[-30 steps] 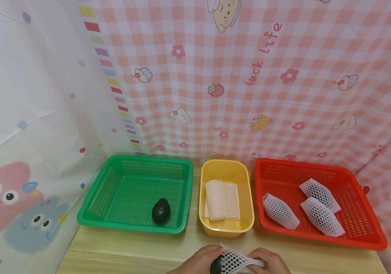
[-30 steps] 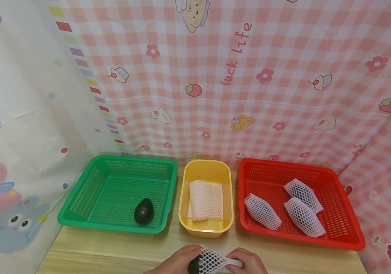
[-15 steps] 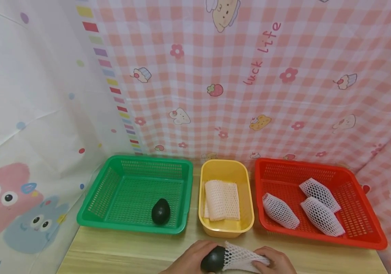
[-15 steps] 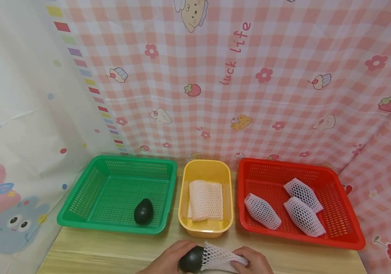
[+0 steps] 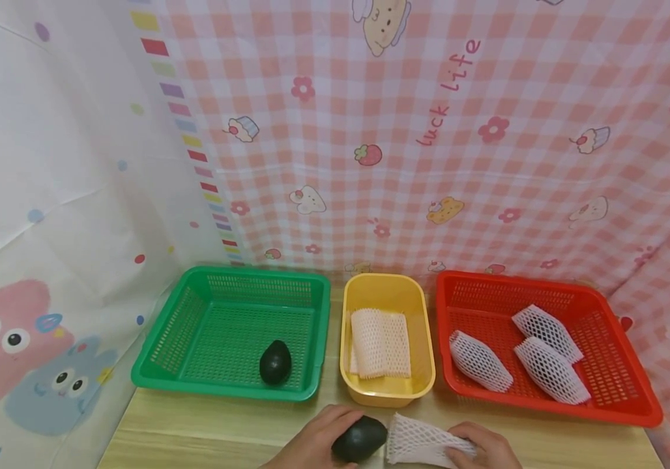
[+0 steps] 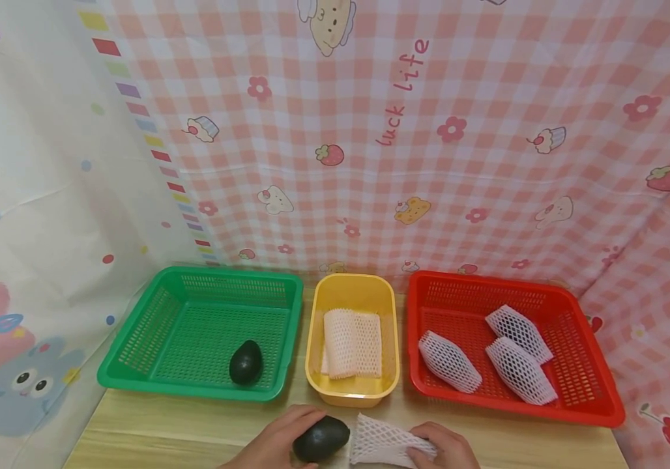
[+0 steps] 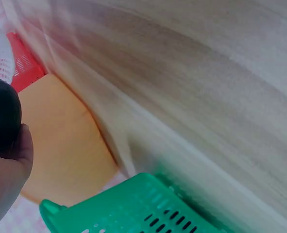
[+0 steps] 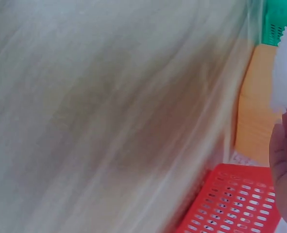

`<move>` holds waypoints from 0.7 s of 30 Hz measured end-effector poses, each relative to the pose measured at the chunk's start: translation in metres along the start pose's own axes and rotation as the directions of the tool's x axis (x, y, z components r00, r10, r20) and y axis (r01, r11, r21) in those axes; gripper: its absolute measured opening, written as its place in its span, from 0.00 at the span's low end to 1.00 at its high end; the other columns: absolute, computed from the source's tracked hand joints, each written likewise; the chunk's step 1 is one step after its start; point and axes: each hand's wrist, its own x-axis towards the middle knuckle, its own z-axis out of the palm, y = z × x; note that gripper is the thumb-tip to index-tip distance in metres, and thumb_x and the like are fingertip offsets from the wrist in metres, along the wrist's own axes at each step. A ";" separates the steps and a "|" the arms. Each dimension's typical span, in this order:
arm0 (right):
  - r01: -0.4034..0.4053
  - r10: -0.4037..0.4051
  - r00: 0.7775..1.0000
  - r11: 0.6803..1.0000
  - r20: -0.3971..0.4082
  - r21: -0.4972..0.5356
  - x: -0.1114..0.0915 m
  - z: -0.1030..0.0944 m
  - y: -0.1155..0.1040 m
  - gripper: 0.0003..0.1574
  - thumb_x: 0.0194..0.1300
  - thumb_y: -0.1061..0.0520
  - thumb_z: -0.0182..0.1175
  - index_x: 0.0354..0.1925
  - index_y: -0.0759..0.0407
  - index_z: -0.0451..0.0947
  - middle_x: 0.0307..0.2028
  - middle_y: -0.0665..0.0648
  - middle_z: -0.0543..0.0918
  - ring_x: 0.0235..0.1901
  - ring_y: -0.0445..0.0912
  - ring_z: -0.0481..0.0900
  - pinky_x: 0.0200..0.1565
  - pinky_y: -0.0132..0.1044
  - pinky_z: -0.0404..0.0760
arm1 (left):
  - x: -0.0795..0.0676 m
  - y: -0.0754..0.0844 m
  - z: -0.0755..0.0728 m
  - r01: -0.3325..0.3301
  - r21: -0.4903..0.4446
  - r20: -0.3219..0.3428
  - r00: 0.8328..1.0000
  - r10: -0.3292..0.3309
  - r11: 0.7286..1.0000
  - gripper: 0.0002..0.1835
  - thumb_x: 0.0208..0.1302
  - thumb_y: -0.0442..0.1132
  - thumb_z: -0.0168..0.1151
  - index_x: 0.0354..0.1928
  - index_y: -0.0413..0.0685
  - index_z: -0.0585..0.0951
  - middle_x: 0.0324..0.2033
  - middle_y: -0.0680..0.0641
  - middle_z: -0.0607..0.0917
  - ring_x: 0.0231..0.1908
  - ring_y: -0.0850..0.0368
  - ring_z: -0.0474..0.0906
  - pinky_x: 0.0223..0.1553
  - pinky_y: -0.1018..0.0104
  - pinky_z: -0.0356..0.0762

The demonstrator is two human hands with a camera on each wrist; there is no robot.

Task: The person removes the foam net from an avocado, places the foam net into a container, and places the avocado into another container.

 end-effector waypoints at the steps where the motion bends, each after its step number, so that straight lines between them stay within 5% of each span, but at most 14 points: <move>1: -0.001 0.001 1.000 1.000 -0.012 0.004 -0.001 -0.001 -0.001 0.13 0.57 0.63 0.77 0.39 0.51 0.85 0.33 0.41 0.84 0.34 0.31 0.76 0.35 0.30 0.77 | 0.000 0.001 -0.002 0.000 0.001 0.006 1.000 0.000 1.000 0.43 0.54 0.41 0.83 0.71 0.42 0.74 0.63 0.43 0.79 0.61 0.55 0.75 0.61 0.62 0.78; 6: -0.046 0.047 0.998 0.999 -0.036 0.024 -0.001 -0.010 -0.011 0.14 0.57 0.65 0.76 0.39 0.53 0.85 0.33 0.41 0.84 0.34 0.31 0.76 0.36 0.29 0.77 | 0.000 0.006 -0.010 -0.004 -0.021 0.003 1.000 0.004 1.000 0.43 0.55 0.42 0.83 0.71 0.42 0.74 0.64 0.44 0.78 0.61 0.55 0.76 0.60 0.62 0.78; 12: -0.079 0.081 0.989 0.997 -0.127 0.018 -0.001 -0.017 -0.027 0.16 0.53 0.69 0.76 0.37 0.52 0.86 0.33 0.37 0.83 0.33 0.33 0.78 0.37 0.29 0.78 | 0.000 0.011 -0.021 -0.041 0.062 -0.102 0.994 0.048 0.997 0.46 0.45 0.37 0.85 0.70 0.43 0.75 0.60 0.45 0.79 0.57 0.53 0.78 0.56 0.60 0.82; 17: -0.158 0.163 0.967 0.986 -0.193 0.042 0.001 -0.022 -0.044 0.17 0.51 0.70 0.76 0.37 0.52 0.87 0.32 0.38 0.85 0.33 0.34 0.79 0.37 0.28 0.78 | -0.001 0.015 -0.034 -0.006 0.062 -0.185 0.983 0.018 0.998 0.49 0.42 0.34 0.84 0.72 0.46 0.74 0.61 0.47 0.78 0.57 0.53 0.78 0.53 0.61 0.83; 21: -0.105 0.121 0.962 0.991 -0.246 0.078 0.005 -0.026 -0.051 0.20 0.50 0.74 0.74 0.37 0.54 0.86 0.32 0.41 0.86 0.32 0.35 0.80 0.38 0.26 0.77 | -0.001 0.016 -0.046 0.036 0.029 -0.244 0.969 -0.028 0.999 0.48 0.41 0.32 0.83 0.71 0.48 0.75 0.62 0.48 0.79 0.57 0.52 0.78 0.53 0.59 0.83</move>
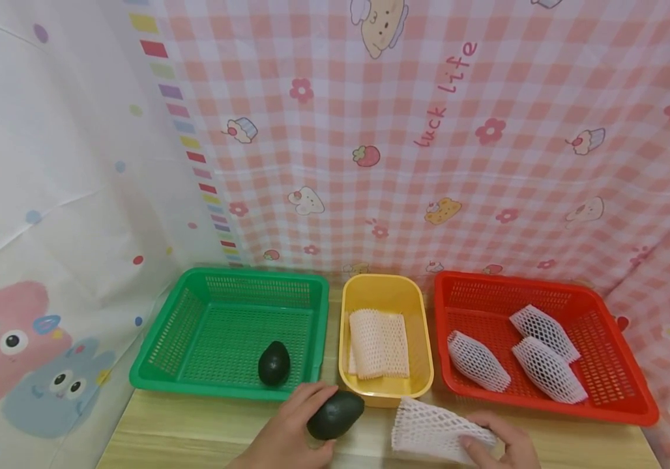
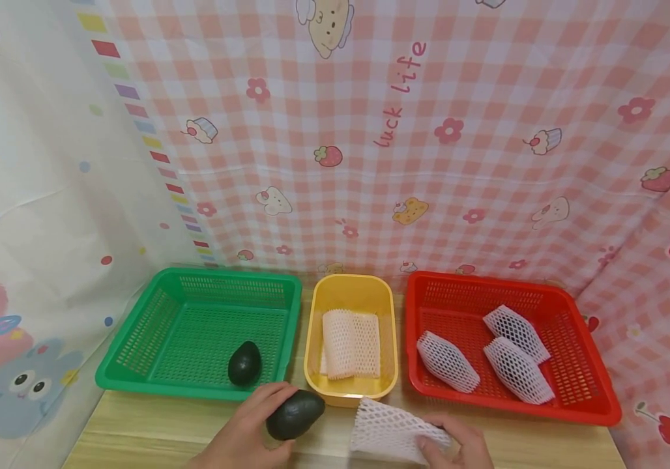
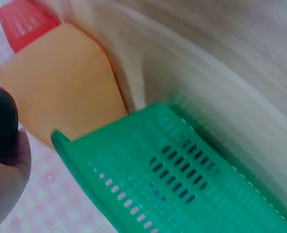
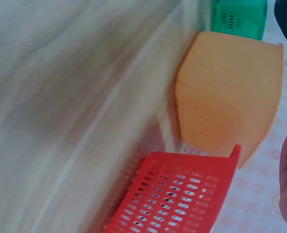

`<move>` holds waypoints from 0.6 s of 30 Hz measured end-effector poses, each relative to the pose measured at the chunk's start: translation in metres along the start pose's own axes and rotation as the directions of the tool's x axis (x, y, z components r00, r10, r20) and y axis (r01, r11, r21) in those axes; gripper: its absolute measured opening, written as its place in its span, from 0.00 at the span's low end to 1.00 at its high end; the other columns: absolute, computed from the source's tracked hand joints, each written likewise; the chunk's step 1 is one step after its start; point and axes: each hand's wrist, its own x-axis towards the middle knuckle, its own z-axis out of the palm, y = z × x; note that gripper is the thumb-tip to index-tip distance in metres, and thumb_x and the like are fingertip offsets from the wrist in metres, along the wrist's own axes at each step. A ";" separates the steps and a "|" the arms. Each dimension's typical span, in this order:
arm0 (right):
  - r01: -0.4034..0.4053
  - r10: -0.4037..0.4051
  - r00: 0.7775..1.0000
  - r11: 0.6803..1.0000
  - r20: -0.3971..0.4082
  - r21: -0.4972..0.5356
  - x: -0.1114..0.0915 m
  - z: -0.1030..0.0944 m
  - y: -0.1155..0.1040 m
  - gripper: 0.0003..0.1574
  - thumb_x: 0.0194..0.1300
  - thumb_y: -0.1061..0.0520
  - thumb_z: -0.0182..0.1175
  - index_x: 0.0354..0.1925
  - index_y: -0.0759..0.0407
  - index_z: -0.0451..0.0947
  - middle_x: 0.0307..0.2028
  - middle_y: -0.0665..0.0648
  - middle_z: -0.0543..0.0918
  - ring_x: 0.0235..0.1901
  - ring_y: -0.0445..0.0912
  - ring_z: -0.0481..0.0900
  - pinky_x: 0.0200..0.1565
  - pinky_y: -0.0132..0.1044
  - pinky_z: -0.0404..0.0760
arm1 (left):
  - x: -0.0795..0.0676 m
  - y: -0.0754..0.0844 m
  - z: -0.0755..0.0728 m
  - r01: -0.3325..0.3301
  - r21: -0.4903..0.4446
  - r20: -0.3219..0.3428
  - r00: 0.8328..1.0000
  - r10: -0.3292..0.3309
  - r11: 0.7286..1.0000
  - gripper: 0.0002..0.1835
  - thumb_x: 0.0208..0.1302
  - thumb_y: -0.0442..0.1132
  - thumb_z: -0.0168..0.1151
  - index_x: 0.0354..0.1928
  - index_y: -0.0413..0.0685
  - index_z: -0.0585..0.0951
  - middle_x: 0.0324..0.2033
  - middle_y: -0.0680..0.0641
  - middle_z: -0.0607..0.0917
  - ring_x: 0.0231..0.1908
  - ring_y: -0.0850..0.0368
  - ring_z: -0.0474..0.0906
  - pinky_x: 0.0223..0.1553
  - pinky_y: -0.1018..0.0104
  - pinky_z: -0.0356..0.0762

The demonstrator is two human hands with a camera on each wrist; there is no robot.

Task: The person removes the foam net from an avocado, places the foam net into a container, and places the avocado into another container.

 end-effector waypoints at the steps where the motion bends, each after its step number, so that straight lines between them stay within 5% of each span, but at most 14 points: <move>1: 0.015 -0.015 1.000 1.000 -0.007 0.019 0.002 0.000 -0.001 0.20 0.50 0.75 0.74 0.38 0.55 0.86 0.32 0.41 0.86 0.32 0.35 0.80 0.38 0.25 0.76 | 0.000 -0.001 -0.002 0.011 0.005 -0.016 1.000 -0.010 1.000 0.47 0.41 0.32 0.82 0.70 0.48 0.76 0.62 0.48 0.79 0.58 0.52 0.78 0.54 0.58 0.83; 18: 0.061 -0.029 0.972 0.989 -0.234 0.131 0.032 0.011 -0.016 0.21 0.49 0.81 0.71 0.42 0.69 0.85 0.38 0.40 0.87 0.36 0.32 0.82 0.40 0.20 0.78 | -0.001 -0.028 -0.030 0.096 0.098 -0.190 0.979 -0.076 0.991 0.43 0.42 0.31 0.81 0.66 0.44 0.80 0.61 0.48 0.80 0.59 0.50 0.79 0.52 0.51 0.84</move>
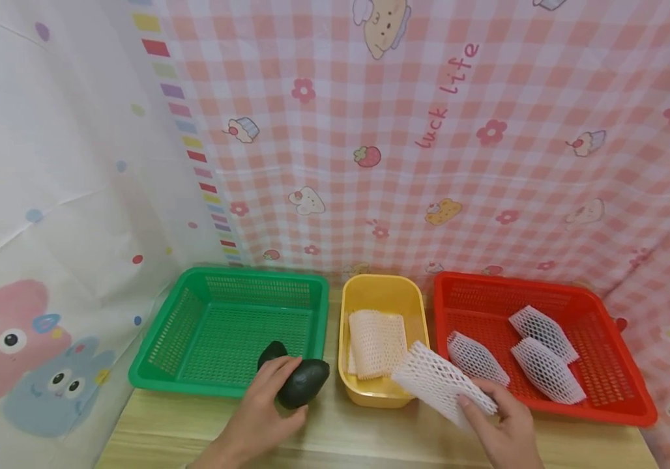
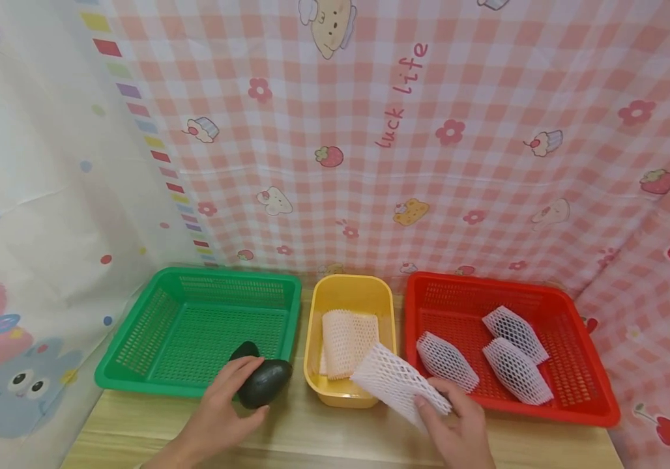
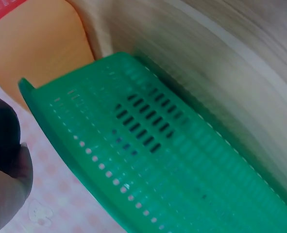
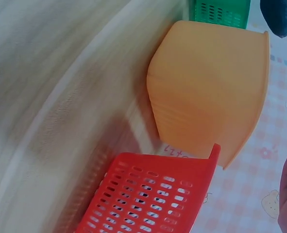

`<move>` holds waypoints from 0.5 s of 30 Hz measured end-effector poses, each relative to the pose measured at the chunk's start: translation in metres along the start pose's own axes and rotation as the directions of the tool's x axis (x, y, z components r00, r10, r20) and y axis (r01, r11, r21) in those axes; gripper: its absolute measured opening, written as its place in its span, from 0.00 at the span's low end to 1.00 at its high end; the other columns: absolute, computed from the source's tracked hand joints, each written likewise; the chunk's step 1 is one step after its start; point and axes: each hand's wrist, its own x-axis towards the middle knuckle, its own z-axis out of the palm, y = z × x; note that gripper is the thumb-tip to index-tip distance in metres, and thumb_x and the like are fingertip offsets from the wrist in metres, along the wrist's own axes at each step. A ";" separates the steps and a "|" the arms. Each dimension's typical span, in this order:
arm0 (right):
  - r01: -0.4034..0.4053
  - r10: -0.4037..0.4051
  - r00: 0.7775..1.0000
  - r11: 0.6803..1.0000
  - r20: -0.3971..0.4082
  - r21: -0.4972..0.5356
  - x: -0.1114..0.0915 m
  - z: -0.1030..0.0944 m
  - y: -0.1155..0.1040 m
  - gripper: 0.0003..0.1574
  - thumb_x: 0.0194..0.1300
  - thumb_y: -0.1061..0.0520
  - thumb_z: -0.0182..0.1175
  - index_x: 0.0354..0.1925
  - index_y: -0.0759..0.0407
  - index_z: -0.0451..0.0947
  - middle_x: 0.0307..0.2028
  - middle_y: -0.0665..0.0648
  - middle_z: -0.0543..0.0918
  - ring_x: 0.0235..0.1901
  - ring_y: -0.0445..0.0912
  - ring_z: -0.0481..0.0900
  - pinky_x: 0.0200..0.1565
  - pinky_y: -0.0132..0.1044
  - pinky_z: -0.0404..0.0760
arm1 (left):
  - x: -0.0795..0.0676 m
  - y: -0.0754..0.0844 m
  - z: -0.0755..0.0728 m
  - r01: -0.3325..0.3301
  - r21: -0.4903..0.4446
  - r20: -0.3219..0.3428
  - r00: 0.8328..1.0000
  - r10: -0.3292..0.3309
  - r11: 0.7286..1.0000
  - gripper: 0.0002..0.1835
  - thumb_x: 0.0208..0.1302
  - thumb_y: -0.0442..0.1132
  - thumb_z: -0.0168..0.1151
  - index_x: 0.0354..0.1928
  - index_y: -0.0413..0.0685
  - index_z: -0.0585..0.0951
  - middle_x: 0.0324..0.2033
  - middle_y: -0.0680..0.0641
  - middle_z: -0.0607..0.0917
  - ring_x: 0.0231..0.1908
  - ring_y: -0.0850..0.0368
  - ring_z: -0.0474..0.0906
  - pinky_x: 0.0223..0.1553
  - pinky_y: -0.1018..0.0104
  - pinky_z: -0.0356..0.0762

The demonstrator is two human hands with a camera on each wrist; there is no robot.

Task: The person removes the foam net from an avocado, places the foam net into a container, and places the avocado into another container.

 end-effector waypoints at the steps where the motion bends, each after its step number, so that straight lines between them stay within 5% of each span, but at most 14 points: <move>1: -0.015 0.015 1.000 1.000 -0.005 0.015 0.001 0.002 0.000 0.21 0.50 0.81 0.71 0.43 0.70 0.84 0.38 0.40 0.87 0.36 0.32 0.82 0.38 0.21 0.79 | 0.000 -0.001 -0.002 -0.001 0.008 -0.013 1.000 0.001 1.000 0.42 0.41 0.31 0.81 0.66 0.43 0.80 0.61 0.47 0.80 0.58 0.49 0.79 0.51 0.50 0.84; 7: -0.072 0.075 0.997 0.988 -0.018 0.136 0.010 0.011 -0.001 0.18 0.54 0.82 0.68 0.44 0.74 0.83 0.39 0.44 0.86 0.33 0.36 0.83 0.29 0.27 0.83 | 0.001 -0.011 -0.013 0.019 0.044 -0.071 0.997 -0.016 0.999 0.43 0.39 0.28 0.82 0.66 0.41 0.80 0.59 0.43 0.81 0.57 0.45 0.80 0.47 0.50 0.86; 15: -0.031 0.038 0.997 0.994 -0.062 0.109 0.026 0.023 -0.002 0.16 0.56 0.79 0.69 0.43 0.71 0.84 0.38 0.42 0.86 0.34 0.34 0.83 0.33 0.24 0.82 | 0.006 -0.025 -0.025 0.096 0.083 -0.102 0.991 -0.087 0.992 0.42 0.41 0.28 0.82 0.64 0.39 0.79 0.58 0.41 0.81 0.55 0.46 0.80 0.43 0.52 0.87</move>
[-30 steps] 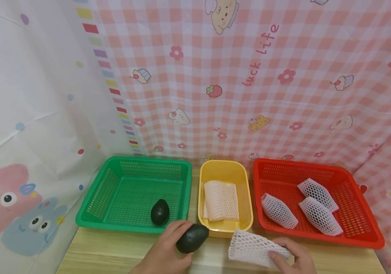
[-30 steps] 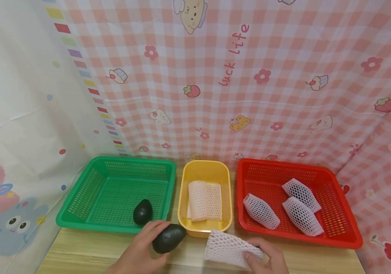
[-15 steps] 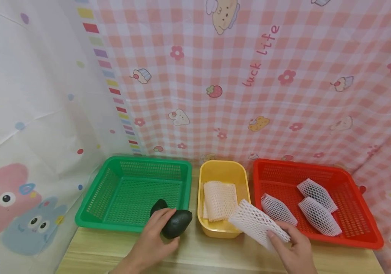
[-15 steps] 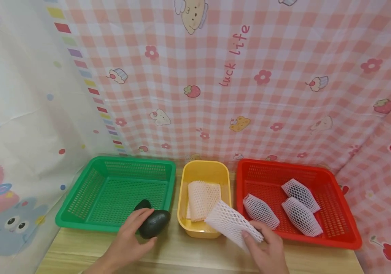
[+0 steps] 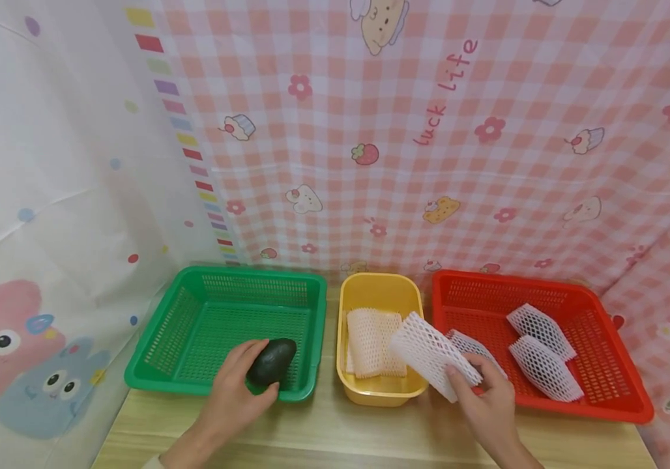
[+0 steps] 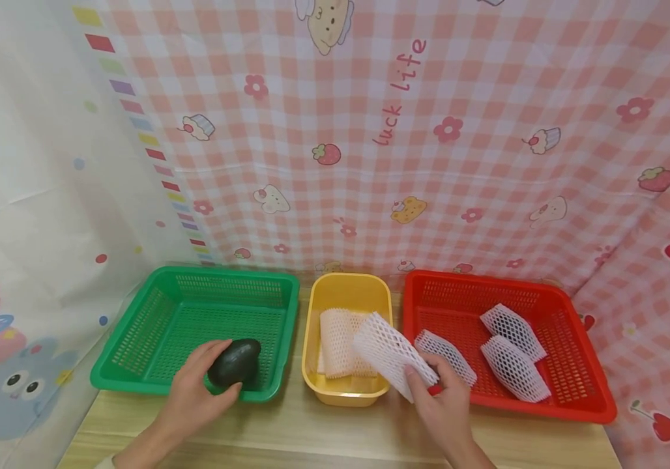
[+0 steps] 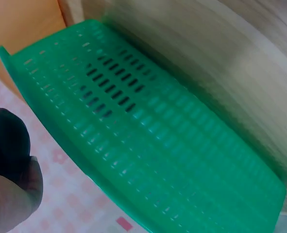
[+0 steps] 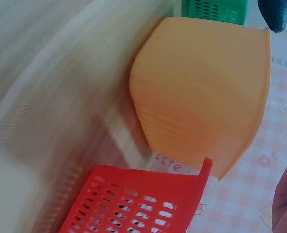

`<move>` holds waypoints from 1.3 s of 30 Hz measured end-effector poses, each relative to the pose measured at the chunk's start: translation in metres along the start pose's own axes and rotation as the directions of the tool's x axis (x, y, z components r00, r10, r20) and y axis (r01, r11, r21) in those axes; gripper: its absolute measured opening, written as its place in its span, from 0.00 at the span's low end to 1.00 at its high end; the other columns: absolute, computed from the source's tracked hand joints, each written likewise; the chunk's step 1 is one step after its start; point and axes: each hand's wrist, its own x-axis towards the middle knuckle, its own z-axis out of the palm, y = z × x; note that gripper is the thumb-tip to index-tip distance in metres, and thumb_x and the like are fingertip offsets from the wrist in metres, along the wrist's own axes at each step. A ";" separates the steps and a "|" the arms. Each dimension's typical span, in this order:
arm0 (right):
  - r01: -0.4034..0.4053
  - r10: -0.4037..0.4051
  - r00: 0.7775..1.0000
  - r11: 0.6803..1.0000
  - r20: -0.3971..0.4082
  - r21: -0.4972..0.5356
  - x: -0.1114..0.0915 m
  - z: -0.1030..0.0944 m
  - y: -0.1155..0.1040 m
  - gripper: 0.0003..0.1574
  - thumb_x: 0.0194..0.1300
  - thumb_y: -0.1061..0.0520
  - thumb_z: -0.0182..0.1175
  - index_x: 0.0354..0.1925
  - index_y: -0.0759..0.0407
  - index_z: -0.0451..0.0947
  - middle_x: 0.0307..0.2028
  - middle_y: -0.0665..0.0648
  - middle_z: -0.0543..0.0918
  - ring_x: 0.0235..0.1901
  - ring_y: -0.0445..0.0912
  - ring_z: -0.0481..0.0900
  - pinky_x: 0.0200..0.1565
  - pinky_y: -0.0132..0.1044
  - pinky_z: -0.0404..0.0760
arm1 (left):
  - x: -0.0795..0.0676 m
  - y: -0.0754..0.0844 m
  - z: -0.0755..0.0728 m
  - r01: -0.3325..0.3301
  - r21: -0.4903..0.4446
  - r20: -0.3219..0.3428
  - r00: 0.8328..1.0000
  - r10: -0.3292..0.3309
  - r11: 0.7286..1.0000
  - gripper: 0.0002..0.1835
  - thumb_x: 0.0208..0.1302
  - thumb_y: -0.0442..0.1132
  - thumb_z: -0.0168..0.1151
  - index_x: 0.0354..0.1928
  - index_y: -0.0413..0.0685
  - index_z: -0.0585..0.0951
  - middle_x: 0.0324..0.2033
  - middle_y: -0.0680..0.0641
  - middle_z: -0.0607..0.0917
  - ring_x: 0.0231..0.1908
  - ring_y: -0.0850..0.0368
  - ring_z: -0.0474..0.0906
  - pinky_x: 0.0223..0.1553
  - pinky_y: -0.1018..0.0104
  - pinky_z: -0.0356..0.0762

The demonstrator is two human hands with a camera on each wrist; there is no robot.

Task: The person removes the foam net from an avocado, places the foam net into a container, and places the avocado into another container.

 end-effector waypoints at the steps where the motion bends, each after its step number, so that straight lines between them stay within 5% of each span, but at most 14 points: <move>1: 0.004 -0.004 1.000 1.000 -0.004 0.008 0.002 0.002 0.000 0.16 0.56 0.80 0.68 0.43 0.71 0.84 0.38 0.42 0.86 0.34 0.34 0.83 0.33 0.24 0.82 | 0.001 -0.002 -0.001 0.008 0.001 -0.005 1.000 -0.008 1.000 0.41 0.41 0.28 0.82 0.64 0.39 0.80 0.58 0.41 0.81 0.55 0.46 0.80 0.43 0.51 0.87; 8: -0.004 0.005 1.000 0.999 -0.022 0.039 0.013 0.014 0.002 0.16 0.58 0.78 0.69 0.46 0.72 0.84 0.48 0.40 0.86 0.41 0.32 0.85 0.33 0.25 0.84 | 0.007 -0.021 -0.008 0.037 0.068 -0.027 0.999 -0.035 0.997 0.38 0.43 0.28 0.80 0.63 0.36 0.80 0.56 0.39 0.81 0.54 0.43 0.79 0.39 0.48 0.86; 14: -0.045 0.047 0.998 0.999 -0.053 0.020 0.020 0.021 0.001 0.16 0.59 0.76 0.71 0.47 0.73 0.83 0.39 0.44 0.85 0.32 0.36 0.83 0.31 0.26 0.84 | 0.014 -0.033 -0.012 0.124 0.105 0.033 0.991 -0.128 0.987 0.38 0.48 0.31 0.80 0.65 0.35 0.78 0.56 0.36 0.81 0.53 0.39 0.80 0.40 0.45 0.84; 23: -0.022 0.016 0.995 0.998 -0.096 -0.064 0.029 0.034 0.005 0.13 0.60 0.70 0.74 0.43 0.69 0.83 0.31 0.56 0.83 0.22 0.38 0.74 0.22 0.24 0.74 | 0.022 -0.049 -0.015 0.362 0.113 0.176 0.909 -0.377 0.925 0.38 0.55 0.34 0.78 0.68 0.34 0.75 0.59 0.35 0.80 0.51 0.38 0.82 0.46 0.42 0.83; 30: -0.037 0.019 0.994 0.984 -0.106 -0.175 0.036 0.044 0.009 0.14 0.60 0.66 0.75 0.44 0.66 0.83 0.26 0.57 0.82 0.19 0.40 0.72 0.20 0.26 0.73 | 0.029 -0.051 -0.016 0.418 0.159 0.237 0.863 -0.446 0.894 0.37 0.57 0.35 0.75 0.69 0.31 0.73 0.60 0.31 0.79 0.55 0.34 0.80 0.50 0.38 0.81; 39: -0.059 0.021 0.991 0.954 -0.129 -0.295 0.045 0.060 0.012 0.16 0.62 0.59 0.76 0.45 0.63 0.83 0.19 0.53 0.75 0.19 0.43 0.69 0.18 0.30 0.69 | 0.036 -0.062 -0.013 0.439 0.203 0.272 0.833 -0.481 0.875 0.39 0.55 0.33 0.76 0.68 0.25 0.72 0.61 0.24 0.77 0.55 0.29 0.79 0.50 0.37 0.81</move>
